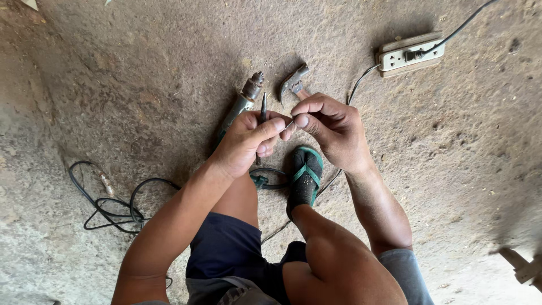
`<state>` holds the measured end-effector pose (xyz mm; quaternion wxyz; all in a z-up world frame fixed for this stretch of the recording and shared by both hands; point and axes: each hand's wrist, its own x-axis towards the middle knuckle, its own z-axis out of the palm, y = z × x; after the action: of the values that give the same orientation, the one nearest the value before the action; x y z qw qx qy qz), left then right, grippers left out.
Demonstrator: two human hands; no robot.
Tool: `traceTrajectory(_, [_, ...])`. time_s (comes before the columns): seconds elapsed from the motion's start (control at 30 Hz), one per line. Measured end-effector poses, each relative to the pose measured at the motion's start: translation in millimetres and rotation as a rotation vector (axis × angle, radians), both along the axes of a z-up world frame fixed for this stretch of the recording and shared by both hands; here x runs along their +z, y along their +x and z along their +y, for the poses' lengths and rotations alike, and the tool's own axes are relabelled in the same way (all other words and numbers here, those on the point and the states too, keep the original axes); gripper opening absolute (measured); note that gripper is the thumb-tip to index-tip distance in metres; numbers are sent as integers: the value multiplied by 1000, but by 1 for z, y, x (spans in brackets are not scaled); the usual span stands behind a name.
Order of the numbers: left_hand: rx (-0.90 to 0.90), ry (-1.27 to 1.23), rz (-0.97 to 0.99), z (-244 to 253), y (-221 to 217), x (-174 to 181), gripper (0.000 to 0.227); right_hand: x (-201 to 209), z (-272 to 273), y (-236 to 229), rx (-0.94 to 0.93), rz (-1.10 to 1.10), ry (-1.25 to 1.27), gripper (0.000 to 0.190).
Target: The person sits on the floor and uses a hammer and pliers to adjust the chuck of a corded drill. They then walk to a workbench, pick up a small metal piece, and use an angle grinder to grind it.
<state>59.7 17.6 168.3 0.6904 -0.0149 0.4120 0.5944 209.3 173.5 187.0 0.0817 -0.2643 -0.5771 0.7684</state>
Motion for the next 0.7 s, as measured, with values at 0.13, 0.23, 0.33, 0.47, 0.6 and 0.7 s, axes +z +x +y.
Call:
traceTrajectory(0.13, [4, 5, 36, -4, 1, 1, 23, -4, 0, 1, 14, -55, 55, 12])
traceTrajectory(0.23, [-125, -179, 423, -10, -1, -13, 23, -13, 0, 7, -1, -93, -19, 14])
traceTrajectory(0.33, [-286, -298, 1109, -15, -19, -52, 23, -30, 4, 12, -39, -52, -80, 14])
traceTrajectory(0.47, [-527, -479, 1241, -41, -48, -118, 60, -67, 15, 4, -149, -106, -301, 10])
traceTrajectory(0.6, [-555, -406, 1021, -96, -30, -167, 73, -121, 13, -3, -138, -88, -344, 12])
traceTrajectory(0.7, [-539, -416, 1090, -106, -31, -185, 74, -159, 15, -19, -145, -72, -366, 12])
